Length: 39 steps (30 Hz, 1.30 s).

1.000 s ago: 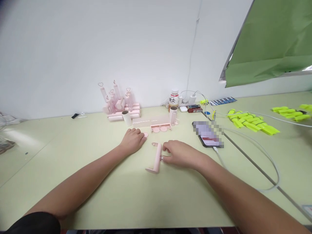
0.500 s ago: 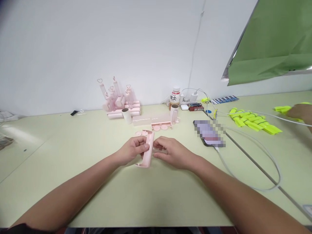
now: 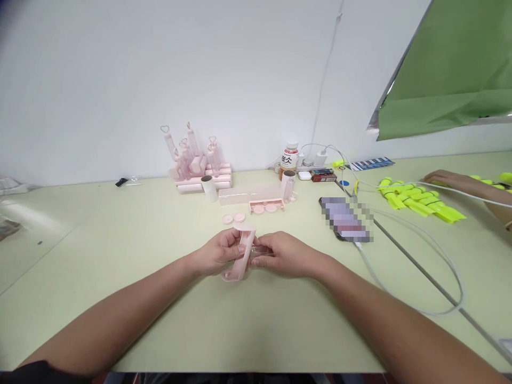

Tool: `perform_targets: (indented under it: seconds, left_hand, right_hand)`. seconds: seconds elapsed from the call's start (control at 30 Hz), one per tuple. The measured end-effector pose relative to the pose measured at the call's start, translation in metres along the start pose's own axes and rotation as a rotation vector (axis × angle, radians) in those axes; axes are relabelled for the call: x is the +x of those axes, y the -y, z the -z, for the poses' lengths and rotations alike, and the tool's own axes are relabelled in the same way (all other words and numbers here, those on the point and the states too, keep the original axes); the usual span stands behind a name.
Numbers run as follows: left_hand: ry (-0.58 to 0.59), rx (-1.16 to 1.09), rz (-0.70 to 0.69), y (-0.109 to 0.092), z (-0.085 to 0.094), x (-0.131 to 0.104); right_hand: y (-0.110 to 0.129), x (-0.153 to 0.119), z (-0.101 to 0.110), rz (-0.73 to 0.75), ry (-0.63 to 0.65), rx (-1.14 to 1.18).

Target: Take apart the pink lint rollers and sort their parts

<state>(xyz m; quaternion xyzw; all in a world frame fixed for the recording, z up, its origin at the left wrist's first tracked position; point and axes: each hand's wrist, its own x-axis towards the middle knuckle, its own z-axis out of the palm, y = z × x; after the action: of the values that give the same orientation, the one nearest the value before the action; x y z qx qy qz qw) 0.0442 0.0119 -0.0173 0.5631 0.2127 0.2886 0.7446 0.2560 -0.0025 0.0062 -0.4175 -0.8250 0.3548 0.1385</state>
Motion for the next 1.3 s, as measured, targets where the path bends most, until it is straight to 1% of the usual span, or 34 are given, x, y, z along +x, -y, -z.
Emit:
perform_targets:
  seconds: [0.07, 0.13, 0.17, 0.23, 0.37, 0.5, 0.7, 0.83, 1.03, 1.2, 1.27, 1.3]
  left_hand:
    - [0.001, -0.004, -0.001, 0.004, 0.001, 0.001]
    - [-0.036, -0.021, -0.026, 0.007, 0.002, 0.002]
    - [-0.054, -0.038, -0.040, 0.008, 0.003, 0.003]
    - [-0.052, -0.080, -0.033, 0.006, 0.003, 0.002]
    - [0.053, -0.161, 0.058, -0.004, 0.003, -0.003]
    - [0.121, -0.224, 0.091, -0.010, 0.001, -0.005]
    - [0.154, -0.248, 0.102, -0.013, 0.000, -0.005]
    - [0.207, -0.256, 0.119, -0.017, 0.001, -0.006]
    - [0.236, -0.144, 0.115, -0.014, 0.000, -0.007]
    - [0.215, -0.127, 0.091, -0.011, -0.003, -0.009]
    - [0.242, -0.139, 0.103, -0.012, -0.002, -0.010]
    - [0.279, -0.147, 0.123, -0.015, -0.001, -0.011]
  right_hand:
    - [0.001, 0.000, 0.000, -0.009, 0.039, -0.040]
    - [0.002, 0.001, 0.001, -0.018, 0.055, -0.058]
    - [0.002, 0.001, 0.001, -0.017, 0.060, -0.054]
    - [0.004, 0.000, 0.001, -0.001, 0.077, -0.017]
    - [0.010, -0.003, 0.005, 0.046, 0.126, 0.018]
    - [0.011, -0.003, 0.008, 0.112, 0.148, -0.013]
    - [0.007, -0.001, 0.005, 0.151, 0.154, 0.104]
    - [0.007, 0.001, -0.001, 0.194, 0.171, 0.166]
    - [0.004, 0.000, -0.006, 0.191, 0.186, 0.146]
    - [0.003, -0.001, -0.005, 0.170, 0.279, 0.195]
    - [0.004, -0.001, -0.004, 0.178, 0.338, 0.275]
    - [0.004, -0.001, -0.004, 0.183, 0.361, 0.309]
